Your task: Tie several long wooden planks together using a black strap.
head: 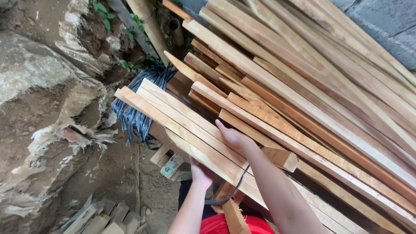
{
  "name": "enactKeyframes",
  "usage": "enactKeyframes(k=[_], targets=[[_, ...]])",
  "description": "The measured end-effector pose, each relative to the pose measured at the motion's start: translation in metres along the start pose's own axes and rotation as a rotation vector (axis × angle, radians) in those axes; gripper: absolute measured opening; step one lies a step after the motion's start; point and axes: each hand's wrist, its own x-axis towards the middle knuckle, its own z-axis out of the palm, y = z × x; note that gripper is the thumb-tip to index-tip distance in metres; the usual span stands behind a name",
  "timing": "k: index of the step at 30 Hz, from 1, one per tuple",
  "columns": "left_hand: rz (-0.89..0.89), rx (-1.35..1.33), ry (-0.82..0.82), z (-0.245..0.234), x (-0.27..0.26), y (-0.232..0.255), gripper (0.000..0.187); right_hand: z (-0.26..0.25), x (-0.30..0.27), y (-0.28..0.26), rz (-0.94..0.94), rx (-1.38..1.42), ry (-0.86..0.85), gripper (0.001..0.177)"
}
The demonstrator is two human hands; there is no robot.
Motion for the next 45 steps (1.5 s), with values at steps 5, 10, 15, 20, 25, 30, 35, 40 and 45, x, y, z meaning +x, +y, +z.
enactKeyframes(k=[5, 10, 15, 20, 25, 30, 35, 40, 45], targets=[[-0.007, -0.026, -0.176, 0.03, -0.016, -0.001, 0.095, -0.003, 0.048, 0.006, -0.152, -0.086, -0.017, 0.096], [0.032, -0.101, -0.29, 0.044, -0.017, 0.007, 0.101, -0.003, 0.053, 0.008, -0.11, 0.054, -0.062, 0.094], [0.238, -0.127, -0.127, 0.027, 0.005, 0.023, 0.1, -0.004, 0.024, -0.009, 0.178, 0.052, -0.127, 0.1], [0.216, -0.082, -0.072, 0.005, 0.02, 0.019, 0.086, 0.004, 0.081, 0.031, 0.092, 0.122, -0.164, 0.102], [0.304, -0.072, -0.135, -0.085, 0.09, -0.01, 0.055, 0.001, 0.036, 0.04, 0.05, 0.06, 0.075, 0.087], [0.444, 0.36, 0.087, -0.1, 0.074, -0.033, 0.046, 0.016, -0.023, 0.082, -0.258, -0.165, 0.514, 0.055], [0.468, 0.767, 0.039, -0.102, 0.052, -0.044, 0.052, 0.021, 0.008, 0.134, -0.673, -0.167, 0.709, 0.031], [0.874, 1.522, 0.18, -0.148, 0.104, -0.048, 0.05, 0.018, 0.042, 0.136, -0.576, -0.228, 0.653, 0.023], [0.721, 1.797, 0.25, -0.119, 0.025, -0.053, 0.038, 0.019, 0.071, 0.138, -0.477, -1.109, 0.768, 0.021]])
